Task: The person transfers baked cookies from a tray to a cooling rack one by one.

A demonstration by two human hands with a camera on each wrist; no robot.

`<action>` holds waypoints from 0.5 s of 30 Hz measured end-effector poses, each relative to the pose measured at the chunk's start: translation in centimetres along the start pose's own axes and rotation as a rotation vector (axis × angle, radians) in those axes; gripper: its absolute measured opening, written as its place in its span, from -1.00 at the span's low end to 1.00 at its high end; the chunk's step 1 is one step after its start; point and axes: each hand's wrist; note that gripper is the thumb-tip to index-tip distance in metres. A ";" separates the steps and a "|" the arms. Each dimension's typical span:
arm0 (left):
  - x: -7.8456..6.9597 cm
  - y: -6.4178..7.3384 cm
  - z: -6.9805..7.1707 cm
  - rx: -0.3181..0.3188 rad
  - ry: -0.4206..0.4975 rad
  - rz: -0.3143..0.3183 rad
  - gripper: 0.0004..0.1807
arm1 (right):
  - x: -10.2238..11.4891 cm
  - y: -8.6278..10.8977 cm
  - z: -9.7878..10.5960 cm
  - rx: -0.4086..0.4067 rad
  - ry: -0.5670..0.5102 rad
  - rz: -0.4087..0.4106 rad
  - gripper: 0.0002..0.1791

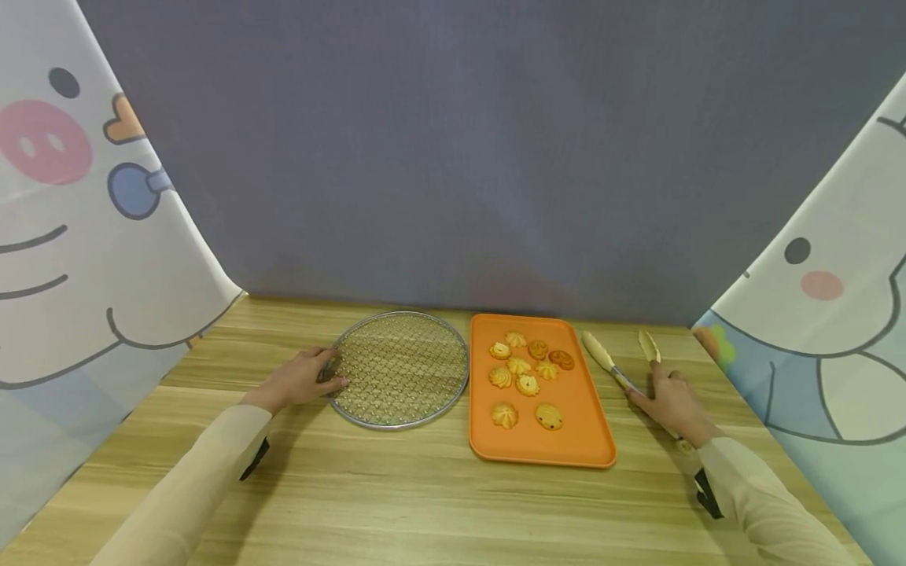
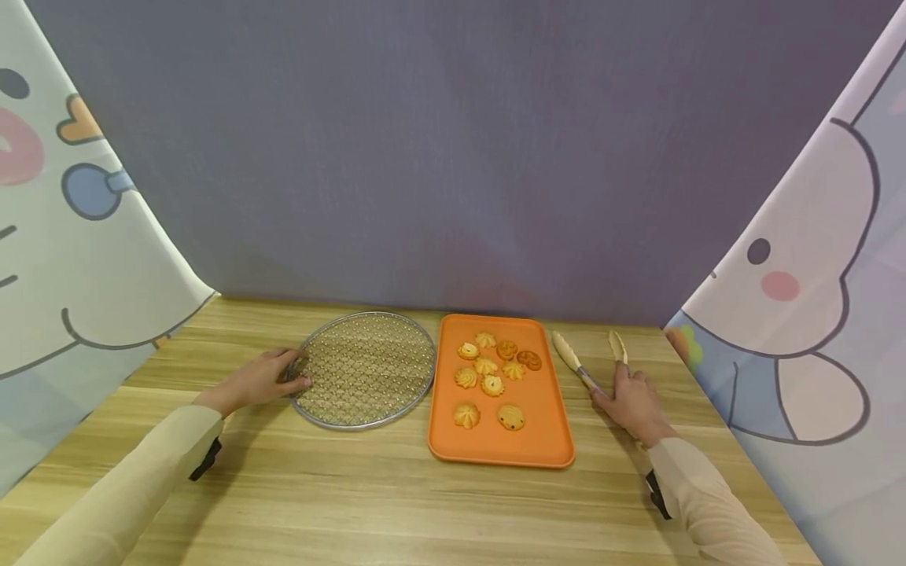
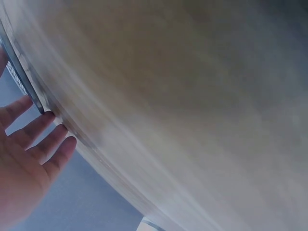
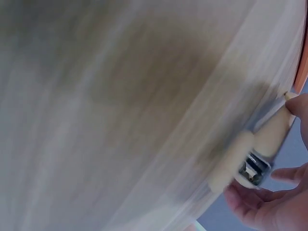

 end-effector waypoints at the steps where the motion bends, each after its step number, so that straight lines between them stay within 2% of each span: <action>1: 0.0 0.0 0.0 -0.003 0.001 -0.003 -0.30 | 0.0 0.0 0.0 -0.007 -0.003 0.000 -0.19; 6: 0.1 0.0 0.0 -0.009 0.000 -0.023 -0.31 | -0.3 0.0 0.0 -0.046 -0.015 -0.002 -0.24; 15: 0.3 0.0 -0.2 -0.015 -0.010 -0.034 -0.31 | -0.2 0.0 0.5 -0.053 -0.034 -0.022 -0.25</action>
Point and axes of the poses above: each hand's wrist, its own y-axis away from the middle knuckle, its own z-axis out of the back of the hand, x = y × z
